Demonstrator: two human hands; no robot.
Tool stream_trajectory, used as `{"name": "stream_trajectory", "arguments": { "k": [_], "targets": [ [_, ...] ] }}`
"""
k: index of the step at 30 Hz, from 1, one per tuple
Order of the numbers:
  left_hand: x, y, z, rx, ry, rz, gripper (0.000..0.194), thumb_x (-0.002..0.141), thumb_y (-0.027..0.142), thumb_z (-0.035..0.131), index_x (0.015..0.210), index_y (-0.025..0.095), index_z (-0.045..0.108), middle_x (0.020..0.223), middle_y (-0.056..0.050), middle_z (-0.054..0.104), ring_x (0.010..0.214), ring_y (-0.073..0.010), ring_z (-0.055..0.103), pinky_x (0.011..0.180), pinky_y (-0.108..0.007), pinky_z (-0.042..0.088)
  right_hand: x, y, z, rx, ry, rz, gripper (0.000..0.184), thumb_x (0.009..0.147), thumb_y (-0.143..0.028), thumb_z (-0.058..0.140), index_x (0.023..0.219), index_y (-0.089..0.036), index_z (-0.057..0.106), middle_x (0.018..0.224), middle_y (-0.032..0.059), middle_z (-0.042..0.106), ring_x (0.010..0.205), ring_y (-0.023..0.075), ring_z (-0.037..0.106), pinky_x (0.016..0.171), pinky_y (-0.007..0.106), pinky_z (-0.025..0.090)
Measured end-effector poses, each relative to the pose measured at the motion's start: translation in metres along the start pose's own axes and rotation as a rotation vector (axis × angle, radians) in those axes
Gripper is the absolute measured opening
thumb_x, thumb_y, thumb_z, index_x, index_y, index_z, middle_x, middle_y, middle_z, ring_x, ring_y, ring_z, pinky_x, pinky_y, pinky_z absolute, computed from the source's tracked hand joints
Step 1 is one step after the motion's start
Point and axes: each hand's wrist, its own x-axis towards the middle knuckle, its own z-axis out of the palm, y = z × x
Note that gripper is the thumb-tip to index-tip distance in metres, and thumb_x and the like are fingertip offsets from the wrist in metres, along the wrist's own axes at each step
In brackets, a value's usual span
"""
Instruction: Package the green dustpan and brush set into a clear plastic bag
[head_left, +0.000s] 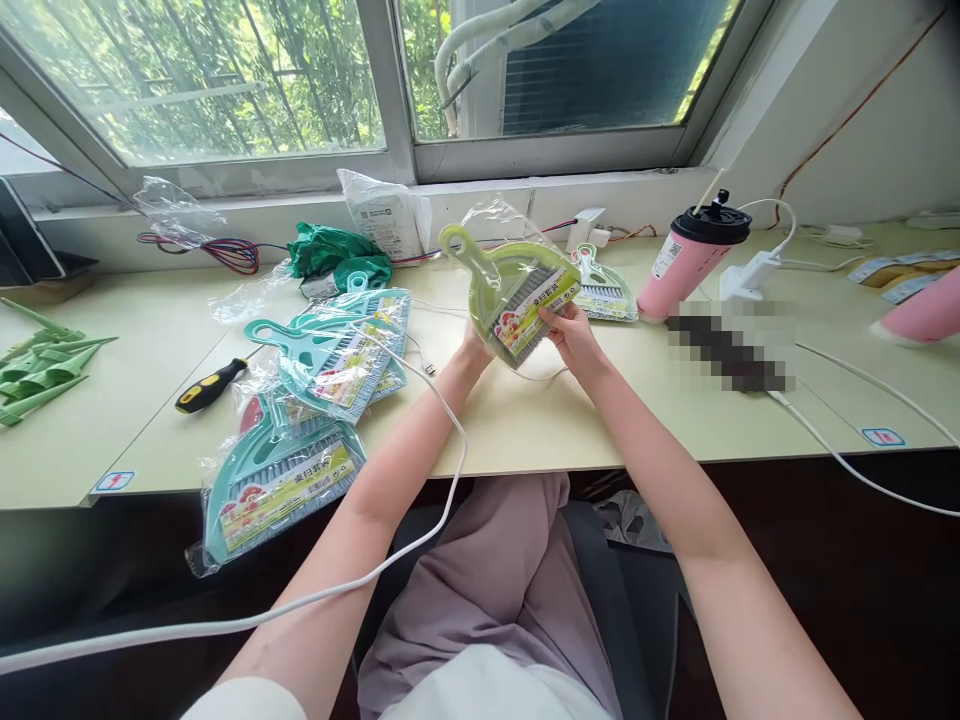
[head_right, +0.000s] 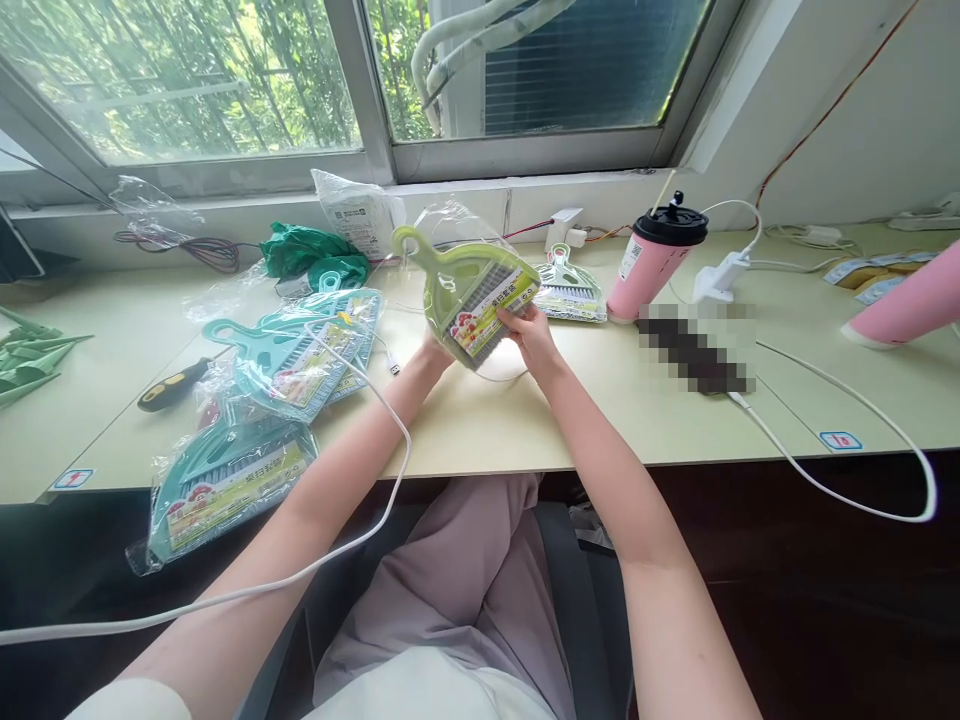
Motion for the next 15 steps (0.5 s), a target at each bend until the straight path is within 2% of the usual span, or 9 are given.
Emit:
{"name": "stream_trajectory", "arguments": {
  "k": [4, 6, 7, 9, 12, 15],
  "targets": [
    [0.002, 0.006, 0.011, -0.030, -0.163, -0.021, 0.076, 0.095, 0.076, 0.033, 0.135, 0.018, 0.062, 0.134, -0.011, 0.070, 0.141, -0.0330, 0.054, 0.121, -0.051, 0.039, 0.007, 0.004, -0.009, 0.053, 0.177, -0.086, 0.053, 0.057, -0.047, 0.092, 0.097, -0.025, 0.065, 0.112, 0.0044, 0.076, 0.114, 0.0269, 0.070, 0.092, 0.042, 0.063],
    [-0.001, 0.003, 0.012, 0.048, -0.193, 0.025, 0.077, 0.095, 0.079, 0.032, 0.137, 0.020, 0.060, 0.136, -0.010, 0.069, 0.143, -0.0327, 0.051, 0.122, -0.050, 0.038, 0.008, 0.004, -0.010, 0.054, 0.233, -0.096, 0.051, 0.060, -0.047, 0.090, 0.099, -0.025, 0.063, 0.114, 0.0043, 0.075, 0.115, 0.0255, 0.069, 0.092, 0.040, 0.063],
    [-0.002, 0.001, 0.013, 0.119, -0.196, 0.069, 0.074, 0.094, 0.078, 0.036, 0.137, 0.022, 0.059, 0.136, -0.009, 0.068, 0.143, -0.0324, 0.052, 0.121, -0.050, 0.039, 0.008, 0.004, -0.010, 0.049, 0.251, -0.092, 0.050, 0.062, -0.046, 0.089, 0.100, -0.025, 0.063, 0.115, 0.0043, 0.075, 0.115, 0.0250, 0.069, 0.092, 0.039, 0.063],
    [-0.001, -0.006, 0.011, 0.301, -0.188, 0.189, 0.067, 0.091, 0.071, 0.056, 0.138, 0.024, 0.056, 0.136, -0.009, 0.068, 0.140, -0.0315, 0.054, 0.119, -0.048, 0.041, 0.007, 0.003, -0.010, 0.048, 0.269, -0.076, 0.050, 0.063, -0.045, 0.087, 0.101, -0.026, 0.062, 0.116, 0.0041, 0.074, 0.115, 0.0240, 0.070, 0.091, 0.037, 0.063],
    [0.006, -0.015, 0.004, 0.537, -0.167, 0.369, 0.084, 0.071, 0.054, 0.087, 0.141, 0.025, 0.050, 0.138, -0.010, 0.065, 0.134, -0.0308, 0.058, 0.116, -0.046, 0.044, 0.007, 0.001, -0.010, 0.041, 0.269, -0.045, 0.052, 0.060, -0.044, 0.088, 0.100, -0.026, 0.060, 0.116, 0.0033, 0.074, 0.112, 0.0231, 0.071, 0.088, 0.034, 0.064],
    [0.016, -0.018, -0.007, 0.618, -0.185, 0.429, 0.095, 0.062, 0.050, 0.092, 0.142, 0.023, 0.047, 0.137, -0.012, 0.064, 0.131, -0.0315, 0.059, 0.114, -0.048, 0.045, 0.008, 0.001, -0.011, -0.024, 0.258, -0.006, 0.055, 0.058, -0.049, 0.087, 0.100, -0.026, 0.058, 0.112, 0.0026, 0.075, 0.105, 0.0223, 0.071, 0.081, 0.033, 0.064]
  ]
}}
